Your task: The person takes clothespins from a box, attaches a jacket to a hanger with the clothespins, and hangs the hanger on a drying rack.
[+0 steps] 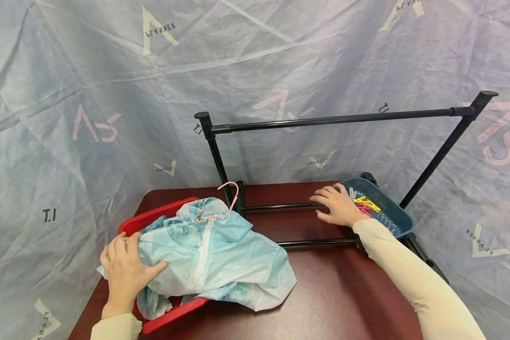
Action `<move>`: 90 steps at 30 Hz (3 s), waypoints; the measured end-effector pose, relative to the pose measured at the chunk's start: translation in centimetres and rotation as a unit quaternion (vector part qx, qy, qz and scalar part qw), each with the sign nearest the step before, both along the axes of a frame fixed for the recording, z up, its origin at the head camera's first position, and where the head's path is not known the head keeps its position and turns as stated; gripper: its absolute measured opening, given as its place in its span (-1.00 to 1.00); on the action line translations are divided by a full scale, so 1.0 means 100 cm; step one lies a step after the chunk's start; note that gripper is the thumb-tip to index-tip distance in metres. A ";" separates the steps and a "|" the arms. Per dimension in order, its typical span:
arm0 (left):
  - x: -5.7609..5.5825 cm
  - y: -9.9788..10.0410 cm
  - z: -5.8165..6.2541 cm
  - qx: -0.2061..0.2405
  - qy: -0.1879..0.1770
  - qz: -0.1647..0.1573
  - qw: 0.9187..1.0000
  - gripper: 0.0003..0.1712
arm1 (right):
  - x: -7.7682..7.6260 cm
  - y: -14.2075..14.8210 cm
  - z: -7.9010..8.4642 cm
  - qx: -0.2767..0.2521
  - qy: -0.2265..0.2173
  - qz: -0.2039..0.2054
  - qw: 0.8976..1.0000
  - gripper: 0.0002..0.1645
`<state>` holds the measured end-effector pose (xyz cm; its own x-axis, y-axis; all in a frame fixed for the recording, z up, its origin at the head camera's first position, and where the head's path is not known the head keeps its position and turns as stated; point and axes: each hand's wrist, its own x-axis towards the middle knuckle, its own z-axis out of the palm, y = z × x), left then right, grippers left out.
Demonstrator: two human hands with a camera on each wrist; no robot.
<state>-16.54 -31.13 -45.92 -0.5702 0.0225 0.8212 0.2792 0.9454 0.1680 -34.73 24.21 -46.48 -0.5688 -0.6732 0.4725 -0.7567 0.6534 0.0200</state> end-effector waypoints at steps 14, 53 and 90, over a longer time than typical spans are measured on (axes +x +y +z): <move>0.002 -0.002 -0.002 -0.006 -0.015 0.001 1.000 0.18 | 0.002 0.022 -0.003 0.018 -0.024 -0.044 0.999 -0.58; 0.001 0.001 -0.001 0.005 0.003 0.000 1.000 0.19 | 0.005 0.064 -0.017 0.019 -0.042 -0.119 0.992 -0.53; 0.002 0.001 0.000 0.004 -0.003 0.002 1.000 0.15 | 0.006 0.093 -0.029 0.003 -0.089 -0.205 0.975 -0.44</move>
